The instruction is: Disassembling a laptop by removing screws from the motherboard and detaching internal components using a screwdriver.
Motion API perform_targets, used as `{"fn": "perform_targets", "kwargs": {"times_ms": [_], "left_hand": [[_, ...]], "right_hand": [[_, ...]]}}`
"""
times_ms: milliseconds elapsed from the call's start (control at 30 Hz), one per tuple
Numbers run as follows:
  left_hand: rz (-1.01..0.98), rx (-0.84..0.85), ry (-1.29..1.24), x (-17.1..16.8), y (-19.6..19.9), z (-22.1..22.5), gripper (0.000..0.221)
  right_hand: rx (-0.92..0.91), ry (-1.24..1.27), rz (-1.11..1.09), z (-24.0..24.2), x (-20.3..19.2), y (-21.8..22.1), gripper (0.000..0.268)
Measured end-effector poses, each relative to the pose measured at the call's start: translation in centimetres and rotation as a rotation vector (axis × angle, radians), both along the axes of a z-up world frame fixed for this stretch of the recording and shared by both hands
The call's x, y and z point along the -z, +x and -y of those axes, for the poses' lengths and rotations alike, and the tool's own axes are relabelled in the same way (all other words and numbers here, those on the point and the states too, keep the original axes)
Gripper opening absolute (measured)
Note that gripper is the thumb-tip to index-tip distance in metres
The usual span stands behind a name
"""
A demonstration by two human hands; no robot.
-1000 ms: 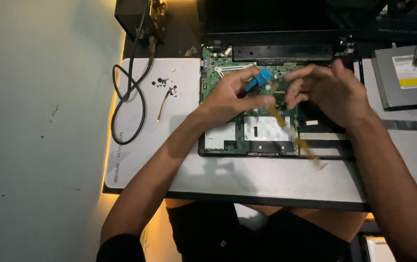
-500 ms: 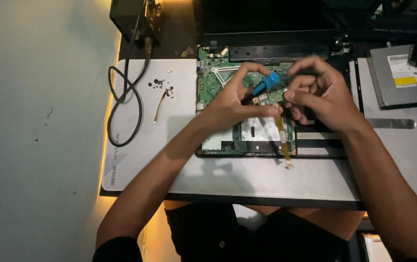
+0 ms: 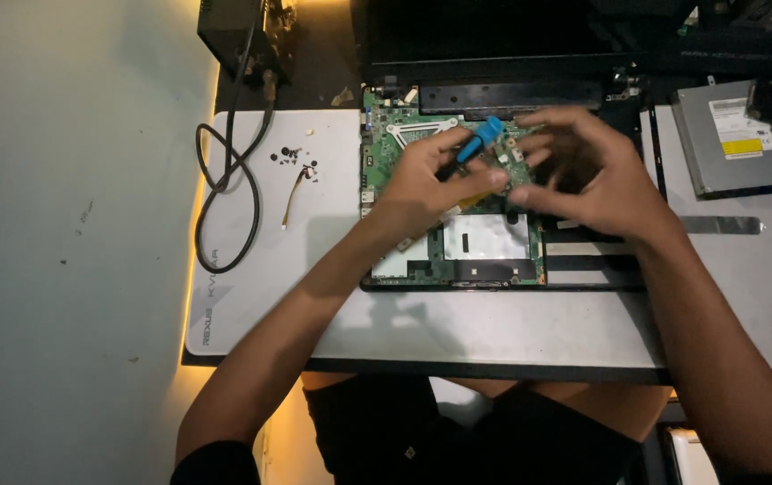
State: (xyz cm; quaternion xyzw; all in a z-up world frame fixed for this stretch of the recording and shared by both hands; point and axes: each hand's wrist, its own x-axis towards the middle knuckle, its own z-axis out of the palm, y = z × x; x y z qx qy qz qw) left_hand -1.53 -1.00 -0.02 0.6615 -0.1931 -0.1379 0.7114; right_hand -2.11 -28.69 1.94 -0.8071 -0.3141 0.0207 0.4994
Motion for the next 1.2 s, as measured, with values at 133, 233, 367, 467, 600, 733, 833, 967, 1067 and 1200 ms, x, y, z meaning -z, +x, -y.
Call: {"fn": "perform_targets", "kwargs": {"times_ms": [133, 233, 367, 467, 600, 733, 833, 967, 1067, 1200], "left_hand": [[-0.002, 0.034, -0.049, 0.5, 0.0, 0.2, 0.032], [-0.06, 0.055, -0.032, -0.3, -0.5, 0.1, 0.055], [-0.113, 0.025, 0.073, -1.7, -0.7, -0.1, 0.056], [-0.12, 0.016, 0.153, -2.5, -0.9, -0.2, 0.054], [-0.172, 0.02, 0.323, -4.4, -1.5, -0.1, 0.052], [-0.125, 0.096, 0.343, -2.6, -1.0, -0.3, 0.062], [0.064, 0.187, 0.298, -1.3, -0.2, -0.4, 0.054], [0.115, 0.167, 0.234, -1.5, -0.6, -0.1, 0.029], [0.097, 0.144, 0.246, -2.2, -0.7, -0.2, 0.032], [0.006, 0.123, 0.343, -3.5, -1.5, 0.1, 0.03]], "right_hand": [[-0.049, -0.318, 0.453, 0.2, -0.6, -0.2, 0.094], [0.024, -0.516, 0.583, 0.3, -1.0, -0.9, 0.079], [-0.027, -0.567, 0.354, 0.5, -2.3, -1.3, 0.102], [-0.03, -0.579, 0.239, 0.3, -2.9, -1.4, 0.106], [-0.08, -0.52, 0.144, 0.4, -2.2, -1.0, 0.089], [-0.073, -0.553, 0.048, -0.2, -2.5, -1.1, 0.095], [-0.053, -0.633, -0.015, 0.7, -2.5, -1.1, 0.105], [-0.024, -0.427, 0.062, 4.8, -2.6, -4.0, 0.089], [0.067, -0.362, 0.076, 10.0, -1.4, -6.5, 0.091], [0.245, -0.458, -0.014, 15.8, -0.6, -9.8, 0.101]]}}
